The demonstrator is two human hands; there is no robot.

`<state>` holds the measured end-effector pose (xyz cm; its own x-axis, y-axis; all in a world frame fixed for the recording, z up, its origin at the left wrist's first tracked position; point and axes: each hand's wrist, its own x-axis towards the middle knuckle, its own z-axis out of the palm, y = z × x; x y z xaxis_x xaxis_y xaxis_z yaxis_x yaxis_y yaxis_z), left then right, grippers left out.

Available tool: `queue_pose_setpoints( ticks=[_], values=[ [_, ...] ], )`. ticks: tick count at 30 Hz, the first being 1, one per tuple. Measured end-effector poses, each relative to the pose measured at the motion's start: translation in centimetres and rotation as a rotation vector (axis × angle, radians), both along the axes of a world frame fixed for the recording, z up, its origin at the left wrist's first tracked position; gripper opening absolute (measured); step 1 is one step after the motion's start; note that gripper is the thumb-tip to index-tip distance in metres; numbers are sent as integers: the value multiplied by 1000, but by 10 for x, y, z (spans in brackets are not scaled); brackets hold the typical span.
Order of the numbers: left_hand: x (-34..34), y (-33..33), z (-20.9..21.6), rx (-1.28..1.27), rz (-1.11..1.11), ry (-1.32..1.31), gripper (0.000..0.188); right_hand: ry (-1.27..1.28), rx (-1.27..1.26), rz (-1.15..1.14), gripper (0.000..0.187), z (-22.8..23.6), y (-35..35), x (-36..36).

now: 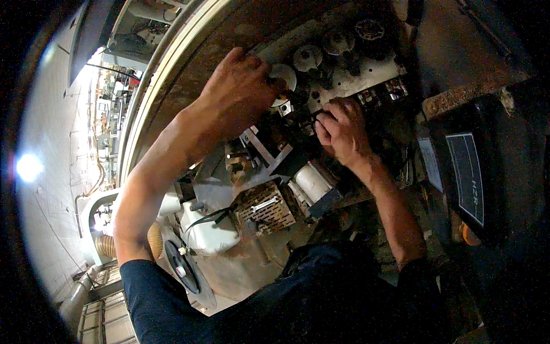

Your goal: The person works on an industrial machine, using a wrench to tighten or loosen components, handling a black cable, and using a screwdriver to adjust internal parts.

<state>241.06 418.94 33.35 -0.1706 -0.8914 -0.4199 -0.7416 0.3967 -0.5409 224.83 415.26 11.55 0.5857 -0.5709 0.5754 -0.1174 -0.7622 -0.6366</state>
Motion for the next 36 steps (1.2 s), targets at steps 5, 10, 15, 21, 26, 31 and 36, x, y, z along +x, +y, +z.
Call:
queue_pose_setpoints(
  ticks=[5, 10, 15, 21, 26, 31, 36],
  values=[
    [3, 6, -21, 1, -84, 29, 26, 27, 22, -1, 42, 14, 30, 2],
    [9, 0, -26, 37, -17, -7, 30, -89, 531, 301, 59, 23, 29, 14],
    [1, -3, -27, -20, -86, 47, 15, -113, 531, 284, 64, 31, 35, 22],
    [3, -6, -35, 13, -56, 27, 13, -128, 544, 337, 75, 28, 34, 21],
    [-7, -5, -24, 6, -194, 28, 14, -173, 590, 384, 81, 12, 41, 25],
    [0, 3, -32, 52, -75, 51, 17, -172, 568, 381, 76, 23, 38, 24],
    [-10, -4, -24, 37, -96, 25, 17, -217, 562, 377, 77, 18, 36, 24]
  ],
)
